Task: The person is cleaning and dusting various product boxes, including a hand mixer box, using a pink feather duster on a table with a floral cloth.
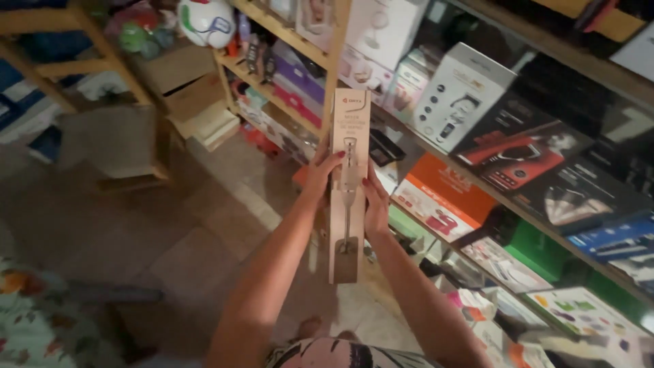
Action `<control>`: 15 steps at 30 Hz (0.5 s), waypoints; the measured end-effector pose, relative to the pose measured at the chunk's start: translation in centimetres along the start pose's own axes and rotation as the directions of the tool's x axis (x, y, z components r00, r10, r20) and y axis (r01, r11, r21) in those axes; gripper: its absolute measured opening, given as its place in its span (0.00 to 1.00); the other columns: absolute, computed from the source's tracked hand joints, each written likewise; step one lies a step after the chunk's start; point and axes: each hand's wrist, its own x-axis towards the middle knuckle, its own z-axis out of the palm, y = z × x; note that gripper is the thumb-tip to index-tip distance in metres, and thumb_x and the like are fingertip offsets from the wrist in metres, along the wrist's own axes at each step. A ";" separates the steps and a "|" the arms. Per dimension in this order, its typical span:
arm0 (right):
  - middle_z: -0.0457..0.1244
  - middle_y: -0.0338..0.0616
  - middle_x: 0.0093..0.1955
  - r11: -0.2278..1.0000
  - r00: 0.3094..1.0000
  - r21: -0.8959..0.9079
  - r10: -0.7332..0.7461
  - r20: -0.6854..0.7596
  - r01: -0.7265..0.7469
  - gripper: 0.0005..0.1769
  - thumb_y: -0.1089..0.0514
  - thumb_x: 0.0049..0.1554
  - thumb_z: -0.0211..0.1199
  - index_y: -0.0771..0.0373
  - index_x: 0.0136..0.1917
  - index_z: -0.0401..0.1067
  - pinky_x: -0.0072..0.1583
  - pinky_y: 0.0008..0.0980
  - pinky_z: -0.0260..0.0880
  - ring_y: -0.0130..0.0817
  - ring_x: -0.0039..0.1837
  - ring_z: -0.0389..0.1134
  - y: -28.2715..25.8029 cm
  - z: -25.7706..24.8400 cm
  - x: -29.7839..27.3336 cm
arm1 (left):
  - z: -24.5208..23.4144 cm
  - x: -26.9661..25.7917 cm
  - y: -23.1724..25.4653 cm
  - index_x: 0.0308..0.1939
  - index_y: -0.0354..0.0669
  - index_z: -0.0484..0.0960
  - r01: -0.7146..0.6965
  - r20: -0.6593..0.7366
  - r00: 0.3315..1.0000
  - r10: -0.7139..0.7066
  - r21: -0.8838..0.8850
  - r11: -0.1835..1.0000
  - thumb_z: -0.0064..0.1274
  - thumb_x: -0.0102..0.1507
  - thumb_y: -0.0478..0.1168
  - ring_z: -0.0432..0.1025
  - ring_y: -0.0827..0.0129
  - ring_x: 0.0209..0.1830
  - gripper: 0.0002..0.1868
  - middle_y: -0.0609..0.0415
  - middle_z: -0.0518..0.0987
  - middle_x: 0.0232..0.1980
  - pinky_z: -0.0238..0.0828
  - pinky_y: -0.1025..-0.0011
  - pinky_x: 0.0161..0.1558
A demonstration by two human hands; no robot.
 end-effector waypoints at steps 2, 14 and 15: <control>0.56 0.49 0.77 1.000 0.999 0.001 -0.008 0.038 0.008 0.28 0.55 0.62 0.54 0.57 0.75 0.62 0.76 0.45 0.53 0.42 0.77 0.55 -1.5 2.4 -0.2 | -2.3 0.8 -0.5 0.74 0.62 0.66 0.003 -0.053 0.999 0.000 0.060 0.998 0.67 0.58 0.51 0.75 0.61 0.54 0.42 0.45 0.76 0.65 0.74 0.62 0.55; 0.58 0.49 0.74 0.994 0.955 -0.106 -0.002 0.297 0.036 0.27 0.53 0.63 0.56 0.53 0.75 0.62 0.76 0.46 0.53 0.42 0.75 0.57 -1.4 7.4 1.2 | -8.0 0.5 2.5 0.70 0.63 0.71 -0.130 -0.316 0.937 0.151 0.088 0.988 0.65 0.58 0.47 0.78 0.68 0.34 0.36 0.46 0.84 0.41 0.78 0.71 0.35; 0.60 0.43 0.72 0.998 0.957 -0.061 0.037 0.287 -0.020 0.27 0.51 0.62 0.57 0.50 0.74 0.65 0.75 0.45 0.55 0.38 0.73 0.61 -1.8 8.2 0.8 | -7.9 0.2 3.1 0.69 0.64 0.72 -0.146 -0.345 0.923 0.172 0.100 0.984 0.66 0.57 0.47 0.78 0.70 0.35 0.36 0.48 0.85 0.43 0.77 0.73 0.36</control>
